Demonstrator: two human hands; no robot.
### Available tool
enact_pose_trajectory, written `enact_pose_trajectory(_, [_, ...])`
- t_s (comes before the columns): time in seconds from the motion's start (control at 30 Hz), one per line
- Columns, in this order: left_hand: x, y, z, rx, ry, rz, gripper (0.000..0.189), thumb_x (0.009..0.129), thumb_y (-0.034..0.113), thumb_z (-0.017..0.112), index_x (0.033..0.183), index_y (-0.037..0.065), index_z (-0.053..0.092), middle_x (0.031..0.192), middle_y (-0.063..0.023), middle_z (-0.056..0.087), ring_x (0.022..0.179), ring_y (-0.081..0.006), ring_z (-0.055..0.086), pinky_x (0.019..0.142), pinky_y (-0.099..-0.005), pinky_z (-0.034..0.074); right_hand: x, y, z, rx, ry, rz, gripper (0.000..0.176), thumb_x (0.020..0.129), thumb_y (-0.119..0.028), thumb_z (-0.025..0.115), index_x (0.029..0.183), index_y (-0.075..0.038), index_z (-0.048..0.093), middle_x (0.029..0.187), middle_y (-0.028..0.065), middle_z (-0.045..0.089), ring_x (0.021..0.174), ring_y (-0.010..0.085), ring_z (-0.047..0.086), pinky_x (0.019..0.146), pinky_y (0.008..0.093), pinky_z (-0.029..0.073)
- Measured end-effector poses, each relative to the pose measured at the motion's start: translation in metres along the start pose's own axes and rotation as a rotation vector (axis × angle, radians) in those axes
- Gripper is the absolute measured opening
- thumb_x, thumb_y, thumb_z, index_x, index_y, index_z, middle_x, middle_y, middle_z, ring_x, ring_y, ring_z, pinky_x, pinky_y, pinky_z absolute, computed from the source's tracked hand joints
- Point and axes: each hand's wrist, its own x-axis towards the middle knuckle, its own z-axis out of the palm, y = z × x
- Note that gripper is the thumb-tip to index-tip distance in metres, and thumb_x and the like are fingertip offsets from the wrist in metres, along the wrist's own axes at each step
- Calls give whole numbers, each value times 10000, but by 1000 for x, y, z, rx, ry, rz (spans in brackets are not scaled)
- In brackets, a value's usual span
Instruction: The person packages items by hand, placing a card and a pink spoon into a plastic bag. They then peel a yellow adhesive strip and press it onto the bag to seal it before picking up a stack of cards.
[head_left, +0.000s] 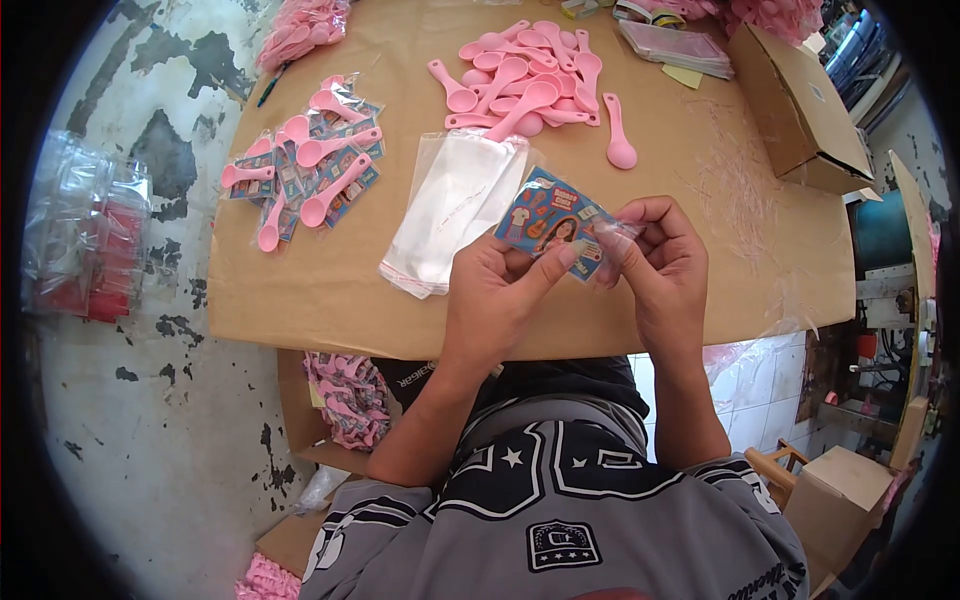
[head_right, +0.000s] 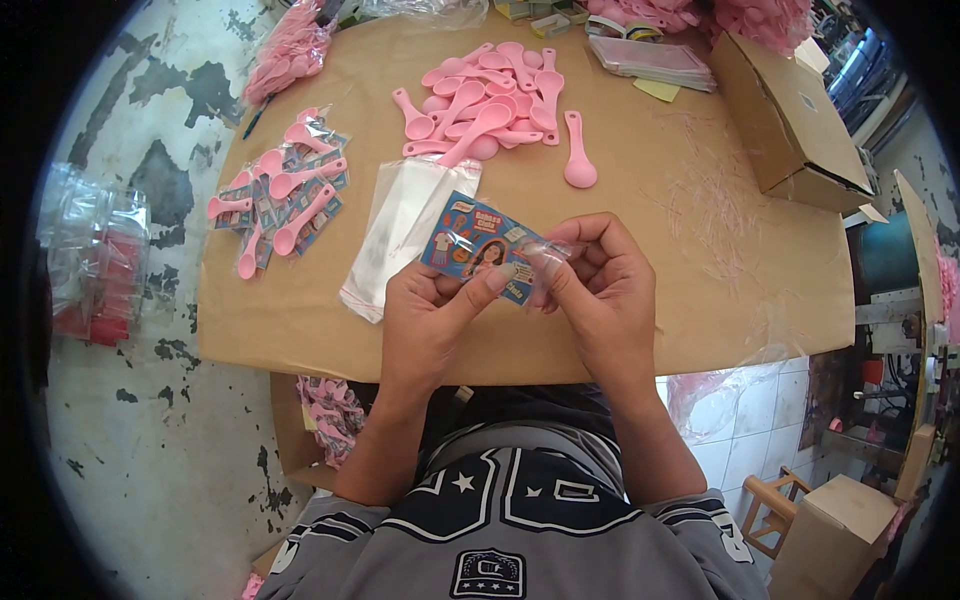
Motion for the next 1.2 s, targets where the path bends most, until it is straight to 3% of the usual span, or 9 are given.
enact_pose_trajectory(0.17, [-3, 4, 2, -40, -35, 79, 268, 1035, 118, 679, 1246, -47, 677, 1186, -127, 746, 1039, -110, 692, 917, -267, 549, 1, 12, 1, 30, 22, -20, 287, 987, -98, 739, 1187, -31, 544, 925, 43, 693, 793, 60, 650, 660, 185, 487])
enact_pose_trajectory(0.27, [-1, 3, 8, -205, -28, 110, 327, 1090, 188, 589, 1298, -56, 654, 1284, -159, 709, 1111, -139, 681, 968, -307, 546, 0, 13, 7, 74, 4, 25, 286, 997, -126, 737, 1195, -19, 561, 969, 48, 711, 852, 59, 659, 694, 193, 500])
enact_pose_trajectory(0.3, [1, 0, 2, -113, -69, 122, 387, 1120, 223, 517, 1367, -61, 610, 1391, -187, 649, 1171, -167, 664, 1003, -335, 546, -1, 12, 11, 89, -1, 48, 282, 1000, -136, 736, 1195, -12, 573, 988, 51, 719, 872, 60, 663, 707, 197, 507])
enact_pose_trajectory(0.5, [3, 1, 4, -90, 1, 155, 424, 1091, 143, 549, 1464, -56, 514, 1497, -227, 552, 1338, -264, 594, 1069, -386, 537, -7, 11, 16, 194, -54, 149, 243, 1013, -126, 712, 1188, 29, 649, 1062, 91, 747, 875, 77, 684, 758, 221, 555])
enact_pose_trajectory(0.63, [5, 9, 6, -490, -49, 230, 518, 1075, 74, 529, 1566, 2, 382, 1478, -284, 546, 1400, -351, 544, 1147, -448, 502, -12, 21, 17, 151, -16, 129, 215, 1009, -118, 712, 1159, 26, 656, 981, 66, 740, 790, 66, 670, 686, 217, 547])
enact_pose_trajectory(0.73, [6, 8, 12, -592, -54, 228, 496, 1085, 62, 514, 1557, -13, 385, 1466, -277, 559, 1384, -350, 560, 1106, -433, 531, -16, 16, 24, 183, 11, 150, 198, 1001, -121, 722, 1134, 15, 667, 931, 41, 728, 742, 58, 650, 645, 211, 532])
enact_pose_trajectory(0.93, [6, 6, 10, -574, 18, 192, 556, 1071, 80, 525, 1592, 18, 342, 1541, -265, 487, 1424, -361, 516, 1196, -470, 453, -16, 16, 26, 171, -19, 195, 150, 989, -128, 738, 1044, -12, 661, 905, 33, 717, 709, 54, 624, 601, 215, 510])
enact_pose_trajectory(1.03, [6, 1, 4, -741, -69, 146, 599, 1070, 113, 531, 1613, 27, 293, 1552, -264, 473, 1429, -367, 509, 1207, -488, 435, -18, 18, 28, 164, -12, 170, 144, 987, -131, 742, 1019, -21, 655, 900, 29, 715, 699, 51, 616, 587, 215, 497])
enact_pose_trajectory(1.2, [7, -1, 9, -708, -157, 173, 623, 1083, 155, 508, 1630, 37, 234, 1539, -262, 484, 1410, -367, 527, 1186, -504, 454, -20, 28, 26, 189, -28, 152, 180, 975, -137, 764, 963, -40, 612, 855, 20, 689, 701, 52, 614, 590, 215, 497])
